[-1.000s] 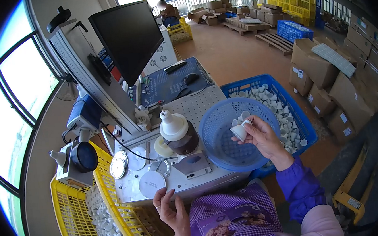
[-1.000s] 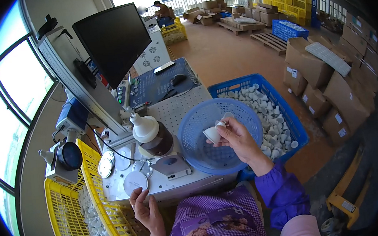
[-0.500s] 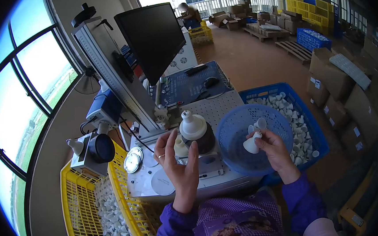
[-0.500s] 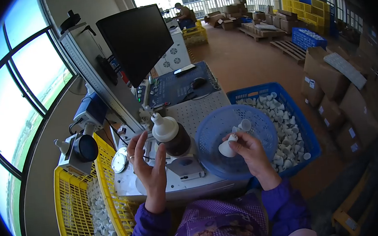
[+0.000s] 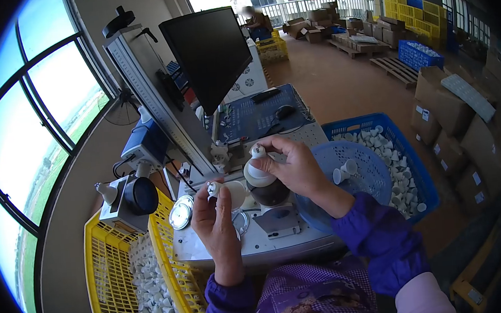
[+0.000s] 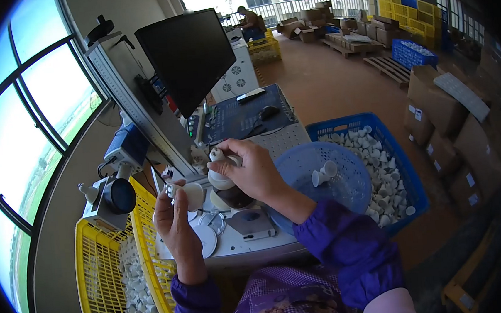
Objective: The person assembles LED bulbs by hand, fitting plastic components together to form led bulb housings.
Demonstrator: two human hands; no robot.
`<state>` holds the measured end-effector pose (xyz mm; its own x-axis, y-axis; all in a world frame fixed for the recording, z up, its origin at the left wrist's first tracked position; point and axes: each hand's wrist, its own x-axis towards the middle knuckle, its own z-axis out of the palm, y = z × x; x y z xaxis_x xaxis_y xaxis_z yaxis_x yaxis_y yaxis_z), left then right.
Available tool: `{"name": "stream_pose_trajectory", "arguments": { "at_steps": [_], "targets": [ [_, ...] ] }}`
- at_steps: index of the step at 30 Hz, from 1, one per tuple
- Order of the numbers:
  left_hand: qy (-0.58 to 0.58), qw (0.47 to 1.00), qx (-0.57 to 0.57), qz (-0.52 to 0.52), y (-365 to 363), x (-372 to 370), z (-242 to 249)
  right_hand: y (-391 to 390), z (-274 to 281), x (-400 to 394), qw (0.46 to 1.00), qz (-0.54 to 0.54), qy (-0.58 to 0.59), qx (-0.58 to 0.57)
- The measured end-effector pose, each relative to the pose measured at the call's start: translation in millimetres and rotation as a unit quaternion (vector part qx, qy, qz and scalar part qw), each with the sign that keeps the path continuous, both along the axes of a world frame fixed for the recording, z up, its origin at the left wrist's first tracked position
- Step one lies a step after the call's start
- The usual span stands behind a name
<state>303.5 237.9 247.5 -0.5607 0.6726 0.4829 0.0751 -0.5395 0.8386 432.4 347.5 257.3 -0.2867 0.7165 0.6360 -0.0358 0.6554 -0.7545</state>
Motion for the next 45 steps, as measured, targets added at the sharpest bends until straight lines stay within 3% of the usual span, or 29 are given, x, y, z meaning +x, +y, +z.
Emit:
{"name": "stream_pose_trajectory", "arguments": {
  "at_steps": [5,7,16,26,30,33,35,37,39,40,42,45],
  "targets": [
    [-0.021,0.999,-0.021,0.017,-17,-4,-16,1,-6,-11,0.998,-0.039,-0.044,0.013],
    [-0.056,0.998,-0.024,-0.017,-19,-7,-23,1,-9,-15,0.999,-0.033,0.004,0.024],
    [-0.075,0.994,-0.07,-0.048,-24,-1,-38,0,-20,-18,0.996,-0.077,-0.013,0.047],
    [-0.068,0.993,-0.071,-0.07,-22,7,-38,5,-20,-15,0.999,-0.037,0.008,0.025],
    [-0.077,0.988,-0.083,-0.108,-21,8,-43,5,-20,-10,0.998,-0.042,-0.041,0.037],
    [-0.071,0.988,-0.09,-0.099,-27,9,-43,16,-32,8,0.998,-0.019,0.034,0.05],
    [-0.075,0.988,-0.109,-0.078,-32,7,-47,34,-36,44,0.996,-0.048,-0.014,-0.073],
    [-0.095,0.984,-0.13,-0.075,-38,1,-51,62,-58,86,0.979,-0.131,-0.139,-0.067],
    [-0.103,0.982,-0.13,-0.087,-38,1,-56,71,-80,126,0.9,-0.21,-0.381,0.012],
    [-0.108,0.982,-0.127,-0.091,-37,2,-58,76,-94,138,0.899,-0.214,-0.383,0.011],
    [-0.137,0.976,-0.139,-0.097,-35,9,-55,77,-117,149,0.786,-0.239,-0.57,0.014],
    [-0.123,0.979,-0.14,-0.088,-33,10,-59,76,-131,148,0.744,-0.227,-0.628,-0.011]
  ]
}}
